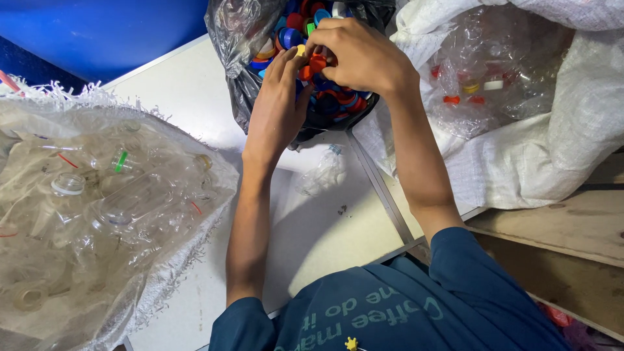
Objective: Sorting plastic bottles and bottle caps into bags for recycling.
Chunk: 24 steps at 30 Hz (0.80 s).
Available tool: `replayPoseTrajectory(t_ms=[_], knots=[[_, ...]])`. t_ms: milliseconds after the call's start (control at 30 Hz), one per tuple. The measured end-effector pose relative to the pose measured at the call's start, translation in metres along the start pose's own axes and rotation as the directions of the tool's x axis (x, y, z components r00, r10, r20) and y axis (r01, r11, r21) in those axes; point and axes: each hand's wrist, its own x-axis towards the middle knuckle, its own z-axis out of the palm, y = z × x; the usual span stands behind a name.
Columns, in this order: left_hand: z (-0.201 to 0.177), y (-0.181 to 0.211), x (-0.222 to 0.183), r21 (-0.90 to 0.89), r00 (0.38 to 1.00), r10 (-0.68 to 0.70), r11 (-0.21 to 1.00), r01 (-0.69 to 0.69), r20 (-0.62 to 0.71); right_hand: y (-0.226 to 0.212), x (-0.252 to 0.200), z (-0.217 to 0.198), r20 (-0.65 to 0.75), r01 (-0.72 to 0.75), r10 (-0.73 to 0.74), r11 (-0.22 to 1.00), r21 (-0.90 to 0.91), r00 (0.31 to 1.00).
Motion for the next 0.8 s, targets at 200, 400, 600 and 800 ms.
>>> replayPoseTrajectory(t_ms=[200,400,600,800], knots=[[-0.015,0.014,0.001,-0.042,0.999,-0.036,0.998,0.037,0.024,-0.001,-0.006,-0.004,-0.035,0.036,-0.037,0.999,-0.031,0.999],[-0.028,0.048,-0.008,-0.034,0.895,-0.194,0.973,0.226,0.403,-0.006,-0.012,-0.019,-0.056,0.032,-0.032,0.999,-0.004,0.998],[0.062,0.024,-0.057,0.188,0.647,-0.151,0.982,0.013,0.747,-0.012,-0.018,-0.027,-0.126,0.119,-0.128,0.990,-0.075,0.984],[0.119,0.003,-0.066,0.305,0.471,-0.329,0.943,0.129,0.818,-0.019,-0.020,-0.035,-0.087,0.192,-0.195,0.981,-0.041,0.977]])
